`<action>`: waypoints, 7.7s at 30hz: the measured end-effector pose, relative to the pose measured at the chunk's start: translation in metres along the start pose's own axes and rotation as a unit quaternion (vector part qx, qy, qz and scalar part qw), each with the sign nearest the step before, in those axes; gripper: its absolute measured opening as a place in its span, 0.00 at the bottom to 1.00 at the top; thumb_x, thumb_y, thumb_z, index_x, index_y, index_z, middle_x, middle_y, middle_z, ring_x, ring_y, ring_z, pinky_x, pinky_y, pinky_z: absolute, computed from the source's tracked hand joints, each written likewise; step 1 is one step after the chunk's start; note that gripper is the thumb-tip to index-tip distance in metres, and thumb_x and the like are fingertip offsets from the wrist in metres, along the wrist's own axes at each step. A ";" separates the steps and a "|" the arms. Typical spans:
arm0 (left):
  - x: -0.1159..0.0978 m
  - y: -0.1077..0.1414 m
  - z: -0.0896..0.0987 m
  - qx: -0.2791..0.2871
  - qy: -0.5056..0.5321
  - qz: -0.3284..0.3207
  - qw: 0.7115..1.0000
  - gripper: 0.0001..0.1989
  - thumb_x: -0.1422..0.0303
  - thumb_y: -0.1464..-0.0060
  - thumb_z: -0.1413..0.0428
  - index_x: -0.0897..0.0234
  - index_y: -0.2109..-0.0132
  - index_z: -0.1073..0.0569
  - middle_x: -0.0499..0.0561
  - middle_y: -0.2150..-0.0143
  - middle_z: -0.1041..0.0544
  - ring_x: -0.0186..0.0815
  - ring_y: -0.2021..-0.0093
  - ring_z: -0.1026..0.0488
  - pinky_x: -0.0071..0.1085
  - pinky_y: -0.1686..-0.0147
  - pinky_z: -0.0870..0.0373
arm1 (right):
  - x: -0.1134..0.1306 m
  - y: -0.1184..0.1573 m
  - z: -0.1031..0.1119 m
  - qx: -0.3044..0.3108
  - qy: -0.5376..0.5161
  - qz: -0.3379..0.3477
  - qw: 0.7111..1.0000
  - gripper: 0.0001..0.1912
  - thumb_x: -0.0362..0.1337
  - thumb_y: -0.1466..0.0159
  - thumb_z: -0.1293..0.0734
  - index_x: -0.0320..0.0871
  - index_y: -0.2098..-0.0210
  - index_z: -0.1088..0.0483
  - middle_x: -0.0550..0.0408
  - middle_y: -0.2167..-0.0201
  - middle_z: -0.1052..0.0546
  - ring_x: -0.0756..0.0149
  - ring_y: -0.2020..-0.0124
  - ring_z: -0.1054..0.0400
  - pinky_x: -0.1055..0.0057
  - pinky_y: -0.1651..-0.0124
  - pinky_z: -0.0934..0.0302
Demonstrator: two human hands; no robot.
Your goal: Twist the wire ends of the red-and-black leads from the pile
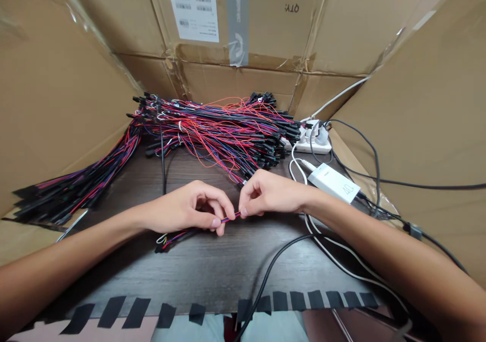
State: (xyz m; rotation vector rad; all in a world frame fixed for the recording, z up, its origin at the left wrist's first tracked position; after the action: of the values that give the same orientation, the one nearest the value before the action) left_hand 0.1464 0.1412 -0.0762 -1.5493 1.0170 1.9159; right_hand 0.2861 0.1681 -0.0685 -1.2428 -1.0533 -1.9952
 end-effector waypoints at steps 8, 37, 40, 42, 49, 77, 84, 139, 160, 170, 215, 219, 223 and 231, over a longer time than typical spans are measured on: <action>0.005 -0.003 0.001 -0.047 0.021 0.045 0.998 0.14 0.78 0.57 0.42 0.69 0.59 0.29 0.48 0.72 0.24 0.27 0.76 0.33 0.23 0.76 0.38 | -0.001 0.000 0.000 -0.007 0.015 -0.009 1.000 0.07 0.35 0.48 0.30 0.35 0.76 0.26 0.61 0.84 0.32 0.76 0.81 0.42 0.77 0.78 0.48; 0.004 -0.003 0.009 -0.091 -0.025 0.041 0.995 0.10 0.75 0.58 0.38 0.69 0.64 0.25 0.47 0.73 0.23 0.27 0.74 0.29 0.23 0.72 0.35 | -0.003 -0.003 0.007 -0.071 -0.014 -0.008 0.997 0.05 0.34 0.51 0.31 0.37 0.78 0.26 0.61 0.86 0.33 0.77 0.83 0.45 0.77 0.80 0.54; 0.005 -0.003 0.007 -0.089 -0.034 0.059 0.994 0.10 0.74 0.57 0.38 0.69 0.63 0.23 0.46 0.75 0.24 0.26 0.77 0.33 0.22 0.75 0.39 | -0.003 -0.003 0.006 -0.073 -0.003 -0.004 0.997 0.05 0.34 0.50 0.31 0.36 0.77 0.26 0.61 0.85 0.32 0.76 0.82 0.43 0.77 0.79 0.51; 0.005 -0.002 0.006 -0.086 -0.050 0.059 0.993 0.08 0.71 0.56 0.39 0.69 0.65 0.22 0.46 0.76 0.25 0.27 0.77 0.33 0.22 0.76 0.40 | -0.001 -0.003 0.004 -0.070 0.001 -0.002 0.998 0.05 0.33 0.50 0.31 0.36 0.77 0.26 0.61 0.85 0.32 0.76 0.82 0.43 0.77 0.79 0.51; 0.002 -0.001 0.002 -0.105 -0.070 0.066 0.990 0.06 0.70 0.53 0.42 0.70 0.72 0.23 0.47 0.80 0.27 0.26 0.80 0.35 0.22 0.78 0.40 | 0.003 -0.001 -0.002 -0.054 0.006 -0.002 0.999 0.04 0.32 0.48 0.31 0.35 0.76 0.25 0.60 0.84 0.31 0.76 0.81 0.41 0.78 0.77 0.47; 0.012 0.012 0.048 0.055 -0.152 0.190 0.968 0.08 0.67 0.52 0.41 0.68 0.74 0.25 0.49 0.80 0.24 0.27 0.80 0.34 0.22 0.77 0.38 | -0.026 -0.008 0.001 0.095 -0.246 -0.072 0.962 0.20 0.45 0.36 0.35 0.30 0.66 0.28 0.43 0.74 0.21 0.62 0.73 0.24 0.66 0.69 0.28; 0.012 0.013 0.048 0.065 -0.165 0.188 0.966 0.07 0.69 0.52 0.42 0.67 0.74 0.26 0.48 0.79 0.24 0.27 0.80 0.33 0.22 0.77 0.37 | -0.025 -0.007 0.003 0.086 -0.225 -0.079 0.967 0.18 0.43 0.37 0.35 0.30 0.66 0.28 0.44 0.74 0.21 0.63 0.74 0.24 0.67 0.69 0.28; 0.001 0.011 0.034 0.040 -0.241 0.132 0.961 0.04 0.72 0.53 0.44 0.69 0.71 0.25 0.48 0.79 0.26 0.29 0.79 0.31 0.22 0.77 0.37 | 0.007 -0.001 -0.020 -0.109 0.298 0.110 0.942 0.06 0.26 0.40 0.40 0.39 0.71 0.34 0.61 0.83 0.32 0.76 0.83 0.41 0.78 0.75 0.49; 0.004 0.010 0.036 0.055 -0.202 0.119 0.971 0.07 0.70 0.49 0.44 0.67 0.62 0.26 0.47 0.78 0.26 0.29 0.77 0.31 0.23 0.74 0.36 | 0.003 -0.004 -0.016 -0.090 0.263 0.052 0.959 0.08 0.26 0.38 0.40 0.38 0.70 0.31 0.58 0.78 0.28 0.74 0.77 0.37 0.77 0.71 0.46; -0.001 0.005 0.025 -0.012 -0.227 0.056 0.972 0.11 0.64 0.43 0.48 0.67 0.60 0.27 0.43 0.82 0.32 0.27 0.81 0.37 0.22 0.78 0.42 | 0.005 -0.003 -0.014 -0.116 0.219 0.061 0.967 0.07 0.26 0.38 0.40 0.37 0.68 0.30 0.60 0.81 0.32 0.74 0.79 0.39 0.76 0.71 0.46; 0.013 0.001 0.010 -0.110 -0.074 0.113 0.985 0.06 0.70 0.49 0.45 0.69 0.69 0.27 0.48 0.77 0.26 0.32 0.79 0.25 0.23 0.82 0.31 | 0.001 -0.004 -0.003 -0.121 0.129 0.054 0.983 0.05 0.32 0.43 0.36 0.37 0.70 0.28 0.53 0.74 0.25 0.69 0.73 0.35 0.73 0.69 0.40; 0.013 -0.001 0.006 -0.103 -0.034 0.105 0.989 0.07 0.68 0.49 0.45 0.69 0.67 0.28 0.47 0.77 0.27 0.30 0.81 0.27 0.22 0.84 0.32 | 0.002 -0.003 -0.004 -0.128 0.121 0.067 0.982 0.05 0.33 0.42 0.36 0.37 0.70 0.28 0.53 0.74 0.25 0.69 0.73 0.34 0.72 0.67 0.39; 0.011 -0.001 0.003 -0.090 -0.001 0.104 0.991 0.07 0.68 0.49 0.46 0.69 0.69 0.29 0.47 0.78 0.28 0.29 0.83 0.29 0.21 0.85 0.33 | 0.005 -0.002 -0.011 -0.120 0.108 0.077 0.984 0.06 0.32 0.41 0.36 0.37 0.69 0.28 0.52 0.72 0.24 0.68 0.71 0.32 0.72 0.66 0.37; 0.008 -0.001 0.001 -0.107 -0.019 0.100 0.989 0.05 0.72 0.48 0.48 0.69 0.69 0.30 0.46 0.78 0.28 0.29 0.82 0.29 0.21 0.86 0.34 | 0.006 -0.002 -0.013 -0.123 0.114 0.078 0.983 0.05 0.31 0.41 0.36 0.37 0.70 0.28 0.53 0.73 0.24 0.69 0.73 0.33 0.73 0.67 0.38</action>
State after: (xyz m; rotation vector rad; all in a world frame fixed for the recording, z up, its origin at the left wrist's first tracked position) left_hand 0.1441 0.1417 -0.0840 -1.5681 1.0104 2.2473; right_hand 0.2762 0.1575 -0.0674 -1.1456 -0.5952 -2.1287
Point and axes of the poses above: each hand's wrist, its own y-axis away from the middle knuckle, its own z-axis out of the back of the hand, x = y × z, the point moved 5 cm from there along -y, towards the middle knuckle
